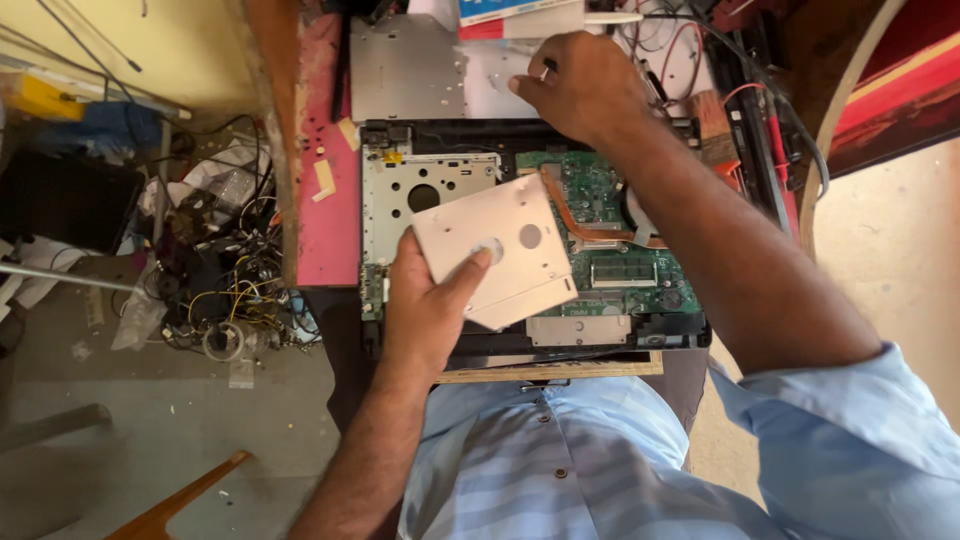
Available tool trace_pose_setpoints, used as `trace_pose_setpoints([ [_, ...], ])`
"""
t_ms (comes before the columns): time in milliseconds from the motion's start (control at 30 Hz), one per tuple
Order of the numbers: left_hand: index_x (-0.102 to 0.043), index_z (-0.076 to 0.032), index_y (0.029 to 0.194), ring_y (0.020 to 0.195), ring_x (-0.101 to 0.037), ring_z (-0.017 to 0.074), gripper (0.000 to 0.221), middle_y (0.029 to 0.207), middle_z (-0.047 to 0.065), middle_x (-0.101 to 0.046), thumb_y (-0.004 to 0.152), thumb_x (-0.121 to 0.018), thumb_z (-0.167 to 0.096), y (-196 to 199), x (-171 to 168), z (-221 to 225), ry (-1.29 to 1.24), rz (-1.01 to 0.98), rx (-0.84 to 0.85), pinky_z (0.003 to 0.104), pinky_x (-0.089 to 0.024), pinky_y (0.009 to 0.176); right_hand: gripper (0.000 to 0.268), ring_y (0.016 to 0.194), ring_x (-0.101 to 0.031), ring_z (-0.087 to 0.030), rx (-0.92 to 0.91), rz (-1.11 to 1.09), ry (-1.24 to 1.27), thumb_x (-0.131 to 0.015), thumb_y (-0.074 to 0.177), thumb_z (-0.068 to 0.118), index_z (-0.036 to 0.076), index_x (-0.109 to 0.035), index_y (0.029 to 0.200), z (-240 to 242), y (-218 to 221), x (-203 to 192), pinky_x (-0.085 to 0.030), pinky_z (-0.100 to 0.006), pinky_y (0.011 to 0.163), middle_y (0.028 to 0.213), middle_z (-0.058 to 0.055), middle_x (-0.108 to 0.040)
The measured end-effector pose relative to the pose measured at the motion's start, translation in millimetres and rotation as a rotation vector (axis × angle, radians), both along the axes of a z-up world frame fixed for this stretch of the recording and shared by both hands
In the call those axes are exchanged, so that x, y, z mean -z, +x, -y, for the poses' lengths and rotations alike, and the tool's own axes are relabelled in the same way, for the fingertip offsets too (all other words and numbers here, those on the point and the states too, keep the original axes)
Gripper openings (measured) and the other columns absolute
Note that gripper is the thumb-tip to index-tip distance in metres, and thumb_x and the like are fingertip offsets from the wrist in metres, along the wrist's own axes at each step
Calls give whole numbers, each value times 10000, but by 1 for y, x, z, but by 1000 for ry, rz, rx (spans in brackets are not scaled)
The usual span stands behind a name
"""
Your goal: The person removes an internal component from a laptop, retrieves a drive from a small safe, and uses a tool to secure a metal bracket onto the new drive.
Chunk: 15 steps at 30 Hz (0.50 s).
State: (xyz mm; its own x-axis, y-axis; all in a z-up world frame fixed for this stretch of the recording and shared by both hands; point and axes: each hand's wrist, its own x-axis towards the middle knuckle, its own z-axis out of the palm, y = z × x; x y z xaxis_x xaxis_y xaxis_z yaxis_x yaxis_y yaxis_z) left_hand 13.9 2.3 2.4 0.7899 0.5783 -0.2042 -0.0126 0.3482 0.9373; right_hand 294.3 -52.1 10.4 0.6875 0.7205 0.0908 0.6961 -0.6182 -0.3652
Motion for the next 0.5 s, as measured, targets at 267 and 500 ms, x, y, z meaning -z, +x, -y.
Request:
trace_pose_setpoints([
  [267, -509, 36, 1285, 1071, -716, 202, 491, 1174, 154, -728, 894, -764, -116, 22, -6, -1, 269, -79, 68, 335, -571, 946, 154, 791, -735, -298, -87, 50, 236, -792, 948, 224, 72, -776, 968, -2, 6, 11, -576, -397, 726, 887, -139, -756],
  [500, -358, 66, 1426, 1111, -722, 237, 766, 1212, 180, -706, 843, -795, -168, 36, -6, -5, 387, -268, 117, 347, -561, 970, 90, 678, -514, -54, 177, -334, 582, -751, 1018, 12, -10, -680, 969, 171, -74, -71, -384, -209, 599, 806, -20, -621],
])
